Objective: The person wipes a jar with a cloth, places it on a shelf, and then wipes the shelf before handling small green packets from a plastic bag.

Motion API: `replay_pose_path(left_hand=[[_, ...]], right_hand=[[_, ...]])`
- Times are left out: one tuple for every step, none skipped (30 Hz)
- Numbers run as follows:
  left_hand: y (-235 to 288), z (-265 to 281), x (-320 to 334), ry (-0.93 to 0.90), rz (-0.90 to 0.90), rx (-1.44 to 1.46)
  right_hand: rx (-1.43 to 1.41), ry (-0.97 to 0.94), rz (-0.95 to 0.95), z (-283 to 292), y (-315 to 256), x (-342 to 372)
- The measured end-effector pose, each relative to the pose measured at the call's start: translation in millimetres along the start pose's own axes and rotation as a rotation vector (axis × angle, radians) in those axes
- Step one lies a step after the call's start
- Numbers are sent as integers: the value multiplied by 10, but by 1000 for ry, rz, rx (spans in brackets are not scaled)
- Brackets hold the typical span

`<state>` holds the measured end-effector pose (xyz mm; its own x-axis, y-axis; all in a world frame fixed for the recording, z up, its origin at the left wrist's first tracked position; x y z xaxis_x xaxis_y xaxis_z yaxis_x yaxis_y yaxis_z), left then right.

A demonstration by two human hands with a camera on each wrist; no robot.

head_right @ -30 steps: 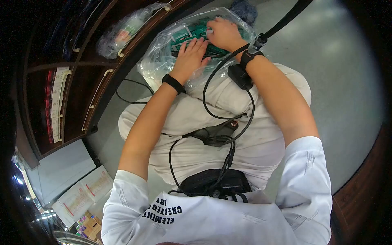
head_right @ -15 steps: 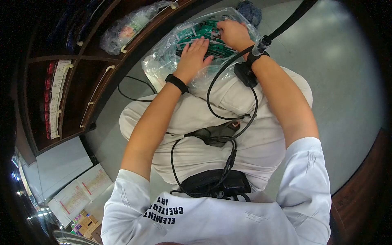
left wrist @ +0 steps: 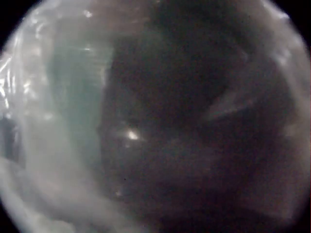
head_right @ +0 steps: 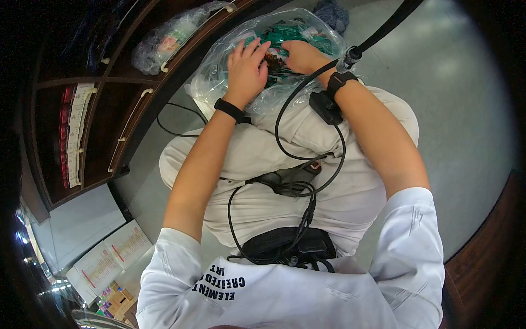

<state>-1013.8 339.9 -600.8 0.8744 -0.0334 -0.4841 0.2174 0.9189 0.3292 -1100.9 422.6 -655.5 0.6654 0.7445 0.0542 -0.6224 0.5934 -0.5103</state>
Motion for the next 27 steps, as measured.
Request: replay_pose_path(left_hand=[[8, 18, 1, 13, -11, -30], [2, 23, 2, 13, -9, -32], [12, 39, -2, 24, -20, -35], [30, 52, -8, 34, -34, -38], [35, 59, -15, 33, -37, -37], [10, 38, -18, 8, -21, -54], [-17, 15, -16, -17, -3, -71], [-26, 13, -15, -18, -5, -69], [-54, 31, -16, -7, 15, -45], [-85, 51, -15, 5, 37, -22], [-103, 61, -18, 5, 39, -22], [-146, 99, -22, 36, 64, -26], [-183, 134, -18, 67, 90, -29], [-189, 134, -11, 66, 93, -30], [-192, 136, -10, 64, 96, -43], [-193, 138, -11, 63, 99, -56], [-186, 137, -8, 62, 99, -56], [-178, 92, 2, 28, 93, -67], [-168, 46, 11, -6, 86, -77], [-166, 32, 12, -6, 86, -77], [-142, -22, 8, -40, 57, -23], [-115, -73, 10, -74, 27, 31], [-115, -87, 20, -74, 27, 31], [-98, -124, 32, -115, 25, 8], [-90, -156, 44, -156, 23, -16], [-89, -146, 49, -155, 24, -16], [-171, -209, 80, -219, 99, -27]], right_hand=[[0, 0, 3, 1, 1, 4], [3, -23, 51, -18, -38, 18], [6, -45, 98, -45, -79, 30], [5, -45, 97, -56, -77, 33], [8, -53, 117, -71, -92, 36], [11, -61, 136, -70, -114, 46], [11, -59, 132, -65, -114, 54], [10, -55, 163, -60, -152, 64], [9, -52, 196, -37, -224, 79], [9, -53, 196, -17, -264, 84], [-27, -76, 200, -14, -309, 90], [-63, -99, 204, -21, -347, 97], [-64, -101, 205, -17, -383, 106], [-36, -85, 204, 1, -417, 113], [-8, -68, 203, 4, -418, 112], [-9, -68, 204, -9, -413, 108], [36, -50, 171, -11, -374, 102], [81, -33, 137, -23, -317, 96], [80, -33, 137, -47, -290, 95], [171, -106, 80, -141, -197, 93], [261, -180, 23, -212, -122, 104], [261, -180, 23, -219, -120, 112], [243, -159, 9, -203, -111, 118], [226, -137, -4, -187, -102, 117], [226, -137, -3, -189, -101, 110], [183, -64, 22, -119, -130, 94], [141, 7, 48, -47, -160, 87]])
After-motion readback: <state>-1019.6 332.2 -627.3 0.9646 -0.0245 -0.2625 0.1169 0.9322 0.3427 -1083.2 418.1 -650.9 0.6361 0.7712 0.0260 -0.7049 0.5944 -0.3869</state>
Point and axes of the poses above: each hand's wrist, its own x-axis away from the middle knuckle, its own z-axis out of the back of the hand, y = z × x, the point moved 10 cm from there along -x, towards the middle knuckle, and after that the axes turned 5 degrees about x, right-handed, at the moved point
